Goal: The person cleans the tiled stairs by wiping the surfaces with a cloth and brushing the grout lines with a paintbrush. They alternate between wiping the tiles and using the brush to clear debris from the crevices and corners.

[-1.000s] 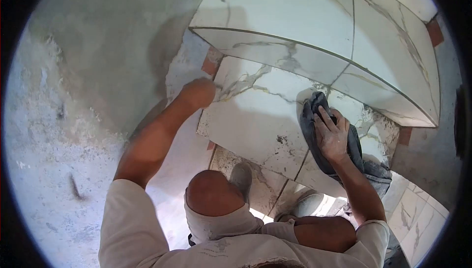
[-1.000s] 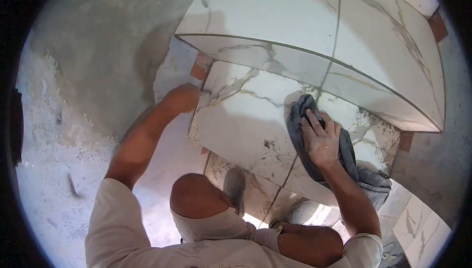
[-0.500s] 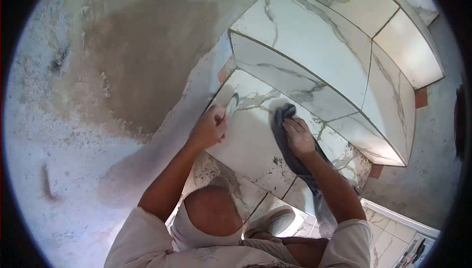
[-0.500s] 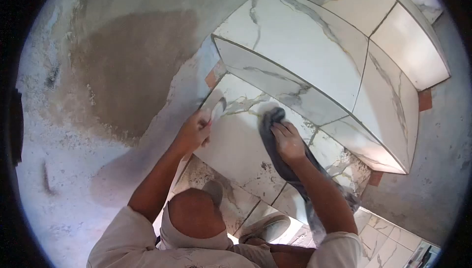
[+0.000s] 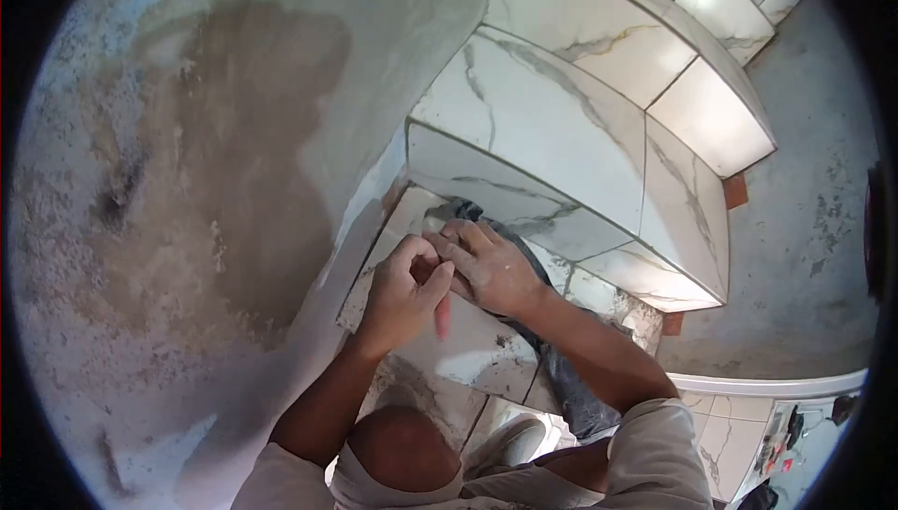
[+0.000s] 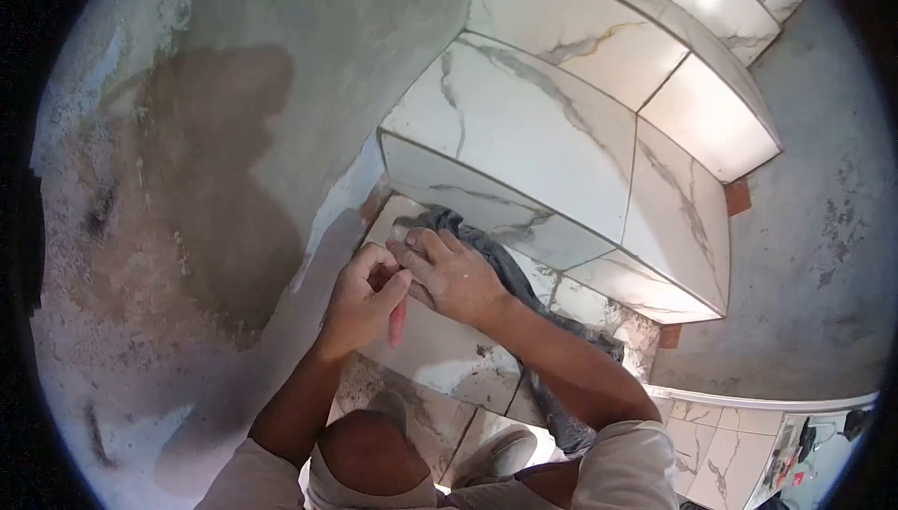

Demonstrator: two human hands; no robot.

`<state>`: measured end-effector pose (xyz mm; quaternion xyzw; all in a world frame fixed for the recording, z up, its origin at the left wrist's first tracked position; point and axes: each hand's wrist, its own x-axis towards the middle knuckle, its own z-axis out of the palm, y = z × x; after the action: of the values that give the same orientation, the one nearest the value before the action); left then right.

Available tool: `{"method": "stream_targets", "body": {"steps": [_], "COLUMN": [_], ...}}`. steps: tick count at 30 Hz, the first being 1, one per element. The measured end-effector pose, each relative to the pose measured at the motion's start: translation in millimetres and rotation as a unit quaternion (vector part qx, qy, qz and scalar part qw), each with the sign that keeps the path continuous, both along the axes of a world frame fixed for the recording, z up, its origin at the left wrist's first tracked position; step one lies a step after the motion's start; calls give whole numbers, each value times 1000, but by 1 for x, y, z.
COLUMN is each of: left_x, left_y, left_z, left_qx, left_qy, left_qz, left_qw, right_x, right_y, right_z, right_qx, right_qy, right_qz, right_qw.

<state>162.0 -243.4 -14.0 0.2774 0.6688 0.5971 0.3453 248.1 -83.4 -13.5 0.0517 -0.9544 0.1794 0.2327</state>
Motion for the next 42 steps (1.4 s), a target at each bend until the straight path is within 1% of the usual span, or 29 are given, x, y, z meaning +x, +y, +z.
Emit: {"method": "stream_targets", "body": {"steps": [2,4,6,7,8,9,10,11,12,13,14,15,16,17,19,20,22,24,26,27,29,30,32,34,36,38,39,41,42], "left_x": [-9,-13,-15,-17,-16,-13,-11,-9,-5,0,4,10,16,20,23,25,25,24,23,24,27,31,40,46,49,53,53,53,53], "left_y": [6,7,6,4,-2,-10,-19,-31,-43,-53,-64,-74,-85,-92,-100,-104,-108,-110,-104,-100,-97,-97,-96,-99,-104,-109,-111,-118,-120], "left_z": [9,22,43,42,39,35,25,10,-1,-8,-14,-24,-35,-43,-47,-48,-58,-59,-57,-54,-45,-45,-52,-50,-46,-45,-46,-50,-53], "left_qx": [47,87,118,121,145,166,168,127,86,52,18,17,-11,-39,-40,-42,-52,-55,-63,-60,-79,-85,-45,-58,-69,-71,-70,-107,-110], "left_qy": [40,75,49,52,107,162,165,135,105,111,116,123,80,34,8,-19,-30,-34,-23,-20,-32,-30,-17,-4,6,-6,-4,2,2], "left_qz": [-16,-28,-26,-26,13,50,50,38,26,15,6,7,8,10,12,8,11,11,7,7,-21,-23,-30,-33,-36,-12,-12,-14,-18], "left_qw": [998,993,991,991,983,971,971,982,990,992,993,992,997,999,999,999,998,998,998,998,996,996,998,998,997,997,997,994,994], "right_x": [-3,-11,-22,-32,-47,-60,-84,-112,-144,-172,-198,-222,-238,-247,-262,-260,-238,-192,-151,-149,-146,-160,-180,-174,-132,-81,-78,-71,-72], "right_y": [14,26,32,46,72,87,121,138,171,192,214,237,248,250,248,238,204,165,126,131,144,160,175,143,71,14,18,39,61], "right_z": [13,26,48,56,58,66,78,84,79,76,66,53,43,36,22,23,46,61,63,67,66,68,65,46,28,45,43,36,48], "right_qx": [51,31,-7,-72,-86,-140,-82,-203,-314,-497,-500,-442,-383,-385,-220,-222,-336,-313,-438,-436,-416,-399,-385,-302,-146,-285,-285,-119,-165], "right_qy": [-34,-26,25,63,122,164,85,170,145,139,144,151,156,157,180,175,24,-44,-91,-89,15,71,31,12,103,-1,0,201,181], "right_qz": [60,85,97,111,78,-55,-190,-237,-273,-257,-252,-297,-340,-337,-414,-417,-360,-230,-123,-123,-122,-167,-277,-285,-165,-51,-50,-121,-168], "right_qw": [996,996,995,989,986,975,975,935,898,817,816,833,845,845,864,864,870,920,886,887,901,899,880,910,970,957,957,965,955]}}
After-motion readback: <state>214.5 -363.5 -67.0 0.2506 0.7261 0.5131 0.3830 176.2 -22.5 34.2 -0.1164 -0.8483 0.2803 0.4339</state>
